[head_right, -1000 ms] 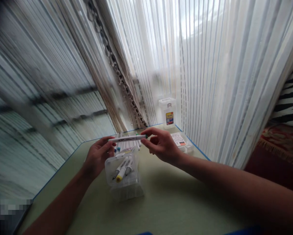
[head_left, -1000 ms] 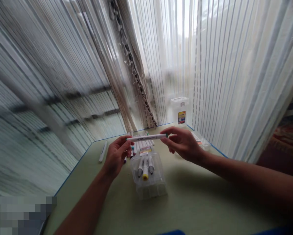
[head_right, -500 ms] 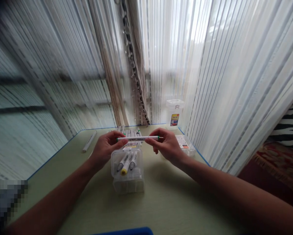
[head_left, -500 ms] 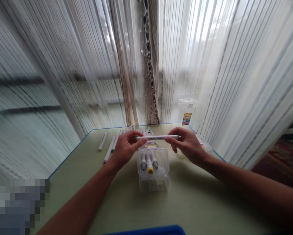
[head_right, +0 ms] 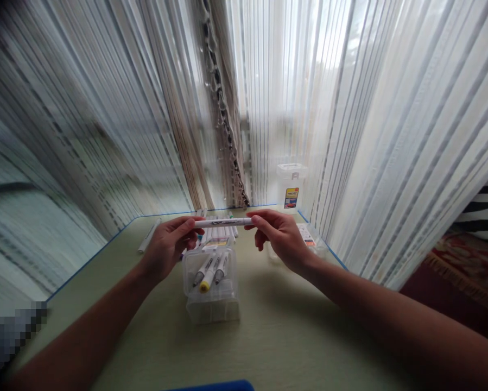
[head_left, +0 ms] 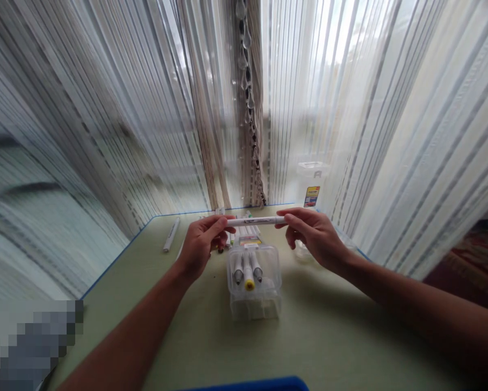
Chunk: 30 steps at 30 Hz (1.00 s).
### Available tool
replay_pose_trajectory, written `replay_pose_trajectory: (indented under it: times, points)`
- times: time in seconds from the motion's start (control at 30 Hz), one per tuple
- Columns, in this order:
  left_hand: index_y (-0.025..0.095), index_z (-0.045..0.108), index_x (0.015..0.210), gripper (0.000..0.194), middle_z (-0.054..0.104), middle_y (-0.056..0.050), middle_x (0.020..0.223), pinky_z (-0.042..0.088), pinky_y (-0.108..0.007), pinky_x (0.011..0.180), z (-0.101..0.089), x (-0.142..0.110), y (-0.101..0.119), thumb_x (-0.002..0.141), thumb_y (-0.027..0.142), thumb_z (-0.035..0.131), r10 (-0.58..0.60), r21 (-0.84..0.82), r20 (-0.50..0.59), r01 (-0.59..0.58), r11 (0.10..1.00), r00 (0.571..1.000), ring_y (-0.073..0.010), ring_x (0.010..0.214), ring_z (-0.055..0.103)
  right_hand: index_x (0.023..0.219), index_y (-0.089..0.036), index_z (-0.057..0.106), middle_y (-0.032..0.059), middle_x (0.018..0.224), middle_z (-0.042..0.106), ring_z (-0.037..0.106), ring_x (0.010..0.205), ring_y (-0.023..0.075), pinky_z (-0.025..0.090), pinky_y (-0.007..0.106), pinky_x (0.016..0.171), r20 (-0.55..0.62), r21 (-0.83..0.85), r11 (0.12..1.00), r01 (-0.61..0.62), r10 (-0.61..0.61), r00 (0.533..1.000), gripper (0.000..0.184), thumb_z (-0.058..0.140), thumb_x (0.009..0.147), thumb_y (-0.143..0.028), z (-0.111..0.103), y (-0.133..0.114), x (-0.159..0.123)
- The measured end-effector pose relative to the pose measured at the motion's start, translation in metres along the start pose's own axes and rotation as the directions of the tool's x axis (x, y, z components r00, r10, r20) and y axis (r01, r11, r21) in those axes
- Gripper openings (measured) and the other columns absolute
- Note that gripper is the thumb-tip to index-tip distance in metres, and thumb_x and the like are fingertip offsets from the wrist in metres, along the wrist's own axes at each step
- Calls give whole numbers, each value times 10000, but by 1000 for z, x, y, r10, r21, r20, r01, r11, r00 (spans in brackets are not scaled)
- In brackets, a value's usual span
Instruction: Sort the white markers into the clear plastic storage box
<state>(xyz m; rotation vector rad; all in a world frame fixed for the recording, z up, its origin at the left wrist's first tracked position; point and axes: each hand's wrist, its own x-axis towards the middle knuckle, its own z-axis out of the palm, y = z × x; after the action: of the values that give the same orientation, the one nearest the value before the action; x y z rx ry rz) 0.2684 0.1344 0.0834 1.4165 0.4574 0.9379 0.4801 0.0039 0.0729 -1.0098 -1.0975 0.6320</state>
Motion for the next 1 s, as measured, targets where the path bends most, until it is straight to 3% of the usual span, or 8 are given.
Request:
replay_pose_trajectory:
  times: [0.17,0.47,0.6,0.8,1.0]
  points:
    - [108,774,895,304,664,-47,634,358,-206,452,0,2,-1,755,377,765,-14,-37,-21,13,999,1000,-82,481,490,1036,-145,734,-17,612,649,584,474,100,496,239,439,57,-163,977,139,-131,990,278,781,799,-283,2,-3,-7]
    - [99,758,876,335,657,-51,613,358,-204,433,0,1,-1,777,419,747,15,-9,-5,-15,1000,1000,-78,461,488,1012,-170,752,21,728,698,595,491,108,528,254,448,60,-340,894,291,-288,956,209,761,812,-231,4,-5,-14]
    - [121,748,956,326,688,-50,677,366,-202,433,1,0,0,735,356,797,54,-3,22,-54,999,998,-70,467,494,969,-162,742,-1,618,655,583,459,113,496,243,421,59,-356,891,283,-280,958,169,751,828,-254,6,-7,-14]
    - [126,738,918,264,686,-39,677,364,-207,440,1,-1,-1,759,332,784,77,55,78,-81,995,994,-64,458,481,966,-156,714,6,597,676,612,451,124,522,248,434,49,-278,927,252,-248,967,178,722,866,-302,7,-10,-15]
    - [128,737,925,285,697,-40,684,369,-219,453,0,-1,0,761,356,786,84,75,105,-92,993,991,-69,460,473,977,-152,734,1,558,671,611,435,132,529,261,426,27,-239,950,202,-201,979,275,774,813,-370,8,-17,-15]
